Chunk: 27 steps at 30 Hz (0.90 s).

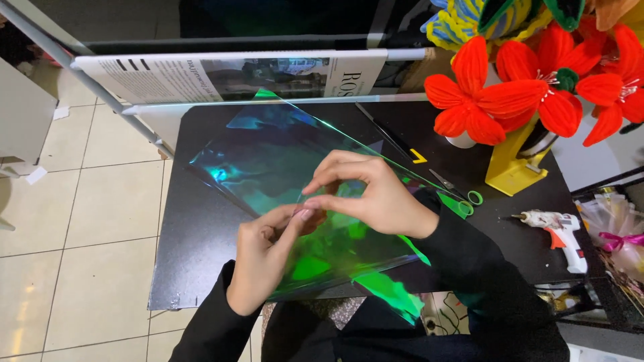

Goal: The person smooths a stack of iridescent green plastic sheets on a table, then uses a utility knife to cut along the edges of the top sheet. They then use scissors to trim the cut piece further.

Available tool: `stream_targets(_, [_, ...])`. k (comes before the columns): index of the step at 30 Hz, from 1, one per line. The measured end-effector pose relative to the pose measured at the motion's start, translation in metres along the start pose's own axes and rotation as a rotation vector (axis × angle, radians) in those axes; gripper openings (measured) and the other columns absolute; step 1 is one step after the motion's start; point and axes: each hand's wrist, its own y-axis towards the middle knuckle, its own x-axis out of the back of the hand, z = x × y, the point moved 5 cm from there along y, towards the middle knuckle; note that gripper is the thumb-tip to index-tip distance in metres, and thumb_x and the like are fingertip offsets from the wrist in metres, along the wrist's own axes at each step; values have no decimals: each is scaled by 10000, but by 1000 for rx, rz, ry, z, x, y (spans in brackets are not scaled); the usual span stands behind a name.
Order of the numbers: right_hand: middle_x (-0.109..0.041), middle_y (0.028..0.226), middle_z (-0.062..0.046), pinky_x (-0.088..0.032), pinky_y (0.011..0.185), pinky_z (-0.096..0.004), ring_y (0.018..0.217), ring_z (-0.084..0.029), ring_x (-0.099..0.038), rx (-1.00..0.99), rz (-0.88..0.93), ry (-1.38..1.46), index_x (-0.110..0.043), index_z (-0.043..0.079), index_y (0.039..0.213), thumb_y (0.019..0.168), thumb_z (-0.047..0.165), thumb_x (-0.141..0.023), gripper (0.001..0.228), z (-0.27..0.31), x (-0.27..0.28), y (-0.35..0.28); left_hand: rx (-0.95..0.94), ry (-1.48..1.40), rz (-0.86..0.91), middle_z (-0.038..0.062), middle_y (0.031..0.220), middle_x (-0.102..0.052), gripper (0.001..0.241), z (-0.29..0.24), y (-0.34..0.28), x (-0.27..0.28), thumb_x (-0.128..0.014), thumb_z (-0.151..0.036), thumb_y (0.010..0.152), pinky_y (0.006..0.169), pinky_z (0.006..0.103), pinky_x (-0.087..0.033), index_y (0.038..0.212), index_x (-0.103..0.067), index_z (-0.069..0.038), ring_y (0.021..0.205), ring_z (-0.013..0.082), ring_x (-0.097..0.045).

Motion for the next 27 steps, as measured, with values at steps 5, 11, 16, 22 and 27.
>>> stream_targets(5, [-650,993,-24,-538,886,-283,929,-145,-665,-32,44,22,-799,139,1041,971,125,-723,105,-8,2,2,47,-40,43,155,1029,-835,313,-1,1,-2,-609,-217,984,966,316,-679,1093,-767,30,1003,211,-822])
stream_targets(11, [-805,1032,-94,-625,916,-268,983,-157,-771,-166,0,154,-785,55,1059,893,110,-778,175,-19,1,4,53,-33,90,153,1053,-830,398,3,3,-4,-538,-265,1016,975,322,-670,1130,-753,50,1019,221,-817])
stream_targets(16, [-808,963,-103,-653,889,-250,931,-172,-813,-225,-79,199,-755,60,1041,857,109,-813,199,-21,1,6,81,35,96,146,1107,-834,439,6,3,-5,-472,-311,1035,972,291,-647,1161,-741,12,1042,237,-836])
stream_targets(22, [-818,928,-79,-633,816,-213,891,-118,-781,-297,-92,208,-780,56,988,855,148,-820,167,-35,-1,5,72,9,-8,107,989,-833,298,11,8,2,-609,-250,986,877,293,-684,1160,-736,-43,972,148,-801])
stream_targets(27, [-798,823,-76,-633,754,-277,794,-119,-746,-154,-142,214,-804,54,921,799,-15,-872,156,-37,-1,5,57,36,-184,120,788,-822,153,3,15,12,-801,-93,885,672,327,-675,1018,-825,-22,726,135,-712])
